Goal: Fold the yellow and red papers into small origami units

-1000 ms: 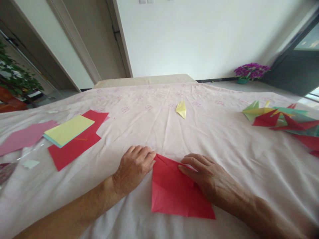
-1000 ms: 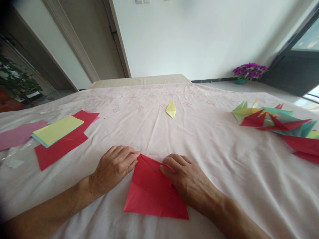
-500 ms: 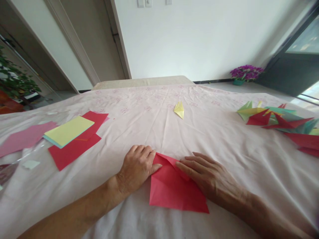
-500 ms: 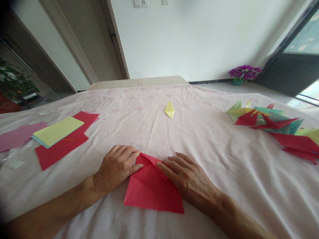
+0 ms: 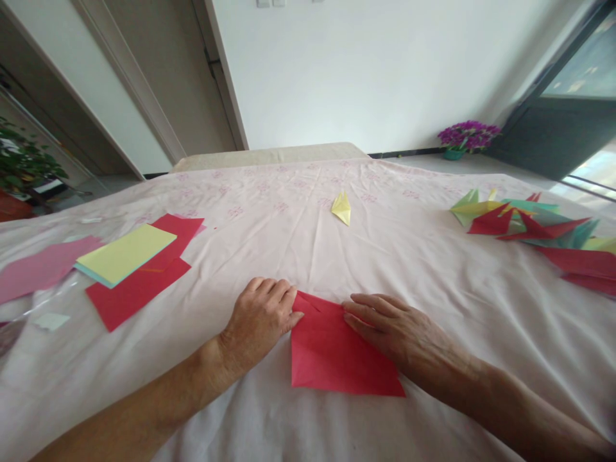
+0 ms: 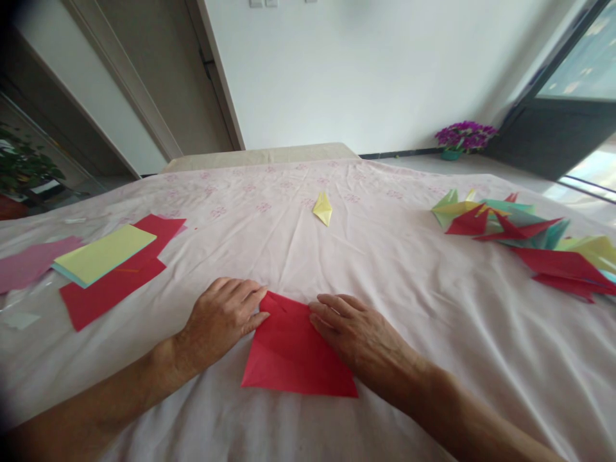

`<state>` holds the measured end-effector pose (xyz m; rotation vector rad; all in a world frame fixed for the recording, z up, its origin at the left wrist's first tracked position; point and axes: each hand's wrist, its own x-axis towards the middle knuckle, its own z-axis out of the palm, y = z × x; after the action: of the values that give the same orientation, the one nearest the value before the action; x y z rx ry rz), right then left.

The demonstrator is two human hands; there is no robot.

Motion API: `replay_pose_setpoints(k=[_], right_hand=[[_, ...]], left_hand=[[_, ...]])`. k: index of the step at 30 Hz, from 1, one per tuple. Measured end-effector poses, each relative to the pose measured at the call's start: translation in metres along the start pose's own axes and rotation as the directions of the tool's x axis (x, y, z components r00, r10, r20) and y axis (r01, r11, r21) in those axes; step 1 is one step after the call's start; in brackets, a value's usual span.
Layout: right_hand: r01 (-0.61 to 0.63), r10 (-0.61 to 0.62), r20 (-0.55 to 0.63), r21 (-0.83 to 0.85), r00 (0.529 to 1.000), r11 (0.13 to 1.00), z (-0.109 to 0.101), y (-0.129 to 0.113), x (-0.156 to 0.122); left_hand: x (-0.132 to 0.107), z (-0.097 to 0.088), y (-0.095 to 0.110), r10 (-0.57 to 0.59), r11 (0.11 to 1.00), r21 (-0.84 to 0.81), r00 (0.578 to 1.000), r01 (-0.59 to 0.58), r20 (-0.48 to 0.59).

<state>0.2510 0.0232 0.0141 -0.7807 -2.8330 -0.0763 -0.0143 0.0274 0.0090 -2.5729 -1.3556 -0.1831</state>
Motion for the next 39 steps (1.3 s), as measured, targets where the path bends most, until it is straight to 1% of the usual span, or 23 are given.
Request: replay_pose_setpoints(k=[3,5,8,9,10,13,14,16,21,27,29,31,33,35,37,39], right_hand=[[-0.008,0.013,0.094,-0.055,0.995,0.998,-0.003,-0.007,0.007],[-0.032,0.045,0.148,-0.091,0.988,0.995,-0.005,-0.012,0.013],[-0.094,0.119,0.176,-0.144,0.977,0.985,-0.007,-0.022,0.022],[-0.128,0.154,0.164,-0.159,0.974,0.979,-0.008,-0.027,0.025],[-0.174,0.197,0.128,-0.175,0.972,0.969,-0.008,-0.032,0.026],[-0.314,0.310,-0.055,-0.220,0.949,0.924,-0.006,-0.046,0.030],[-0.333,0.321,-0.087,-0.227,0.943,0.915,-0.004,-0.050,0.031],[-0.347,0.336,-0.088,-0.224,0.938,0.911,0.001,-0.054,0.036],[-0.370,0.378,0.001,-0.201,0.926,0.907,0.009,-0.049,0.044],[-0.386,0.393,-0.011,-0.216,0.920,0.897,0.010,-0.048,0.043],[-0.383,0.394,0.002,-0.233,0.919,0.894,0.012,-0.049,0.042],[-0.385,0.398,0.005,-0.242,0.917,0.891,0.014,-0.050,0.043],[-0.394,0.407,0.006,-0.242,0.913,0.887,0.015,-0.051,0.044],[-0.406,0.421,0.011,-0.241,0.907,0.881,0.016,-0.052,0.044],[-0.416,0.434,0.028,-0.240,0.900,0.877,0.016,-0.052,0.044],[-0.417,0.438,0.044,-0.232,0.898,0.879,0.017,-0.052,0.044]], left_hand=[[0.000,0.000,-0.001,0.001,1.000,0.012,1.000,-0.001,0.007],[0.000,0.000,-0.001,0.008,1.000,0.017,1.000,-0.008,0.003],[0.000,0.000,-0.001,0.015,1.000,0.024,1.000,-0.015,-0.021],[0.000,-0.001,-0.001,0.016,0.999,0.029,0.999,-0.015,-0.033],[0.000,-0.001,-0.001,0.018,0.999,0.034,0.999,-0.016,-0.045],[0.000,-0.001,-0.001,0.030,0.999,0.046,0.997,-0.026,-0.076],[-0.001,-0.001,-0.001,0.034,0.998,0.048,0.996,-0.030,-0.083],[-0.001,0.001,-0.001,0.038,0.998,0.050,0.995,-0.034,-0.091],[-0.003,0.002,-0.002,0.030,0.998,0.052,0.997,-0.026,-0.078],[-0.003,-0.002,-0.003,0.020,0.999,0.046,0.996,-0.016,-0.086],[-0.004,-0.003,-0.003,-0.003,1.000,0.025,0.995,0.006,-0.099],[-0.005,-0.003,-0.002,-0.008,1.000,-0.023,0.988,0.005,-0.152],[-0.005,-0.001,0.003,0.022,0.995,-0.088,0.976,-0.042,-0.216],[-0.005,0.002,0.009,0.074,0.982,-0.153,0.967,-0.113,-0.244],[-0.003,0.005,0.016,0.119,0.964,-0.210,0.970,-0.165,-0.213],[-0.002,0.007,0.019,0.150,0.949,-0.255,0.977,-0.184,-0.150]])
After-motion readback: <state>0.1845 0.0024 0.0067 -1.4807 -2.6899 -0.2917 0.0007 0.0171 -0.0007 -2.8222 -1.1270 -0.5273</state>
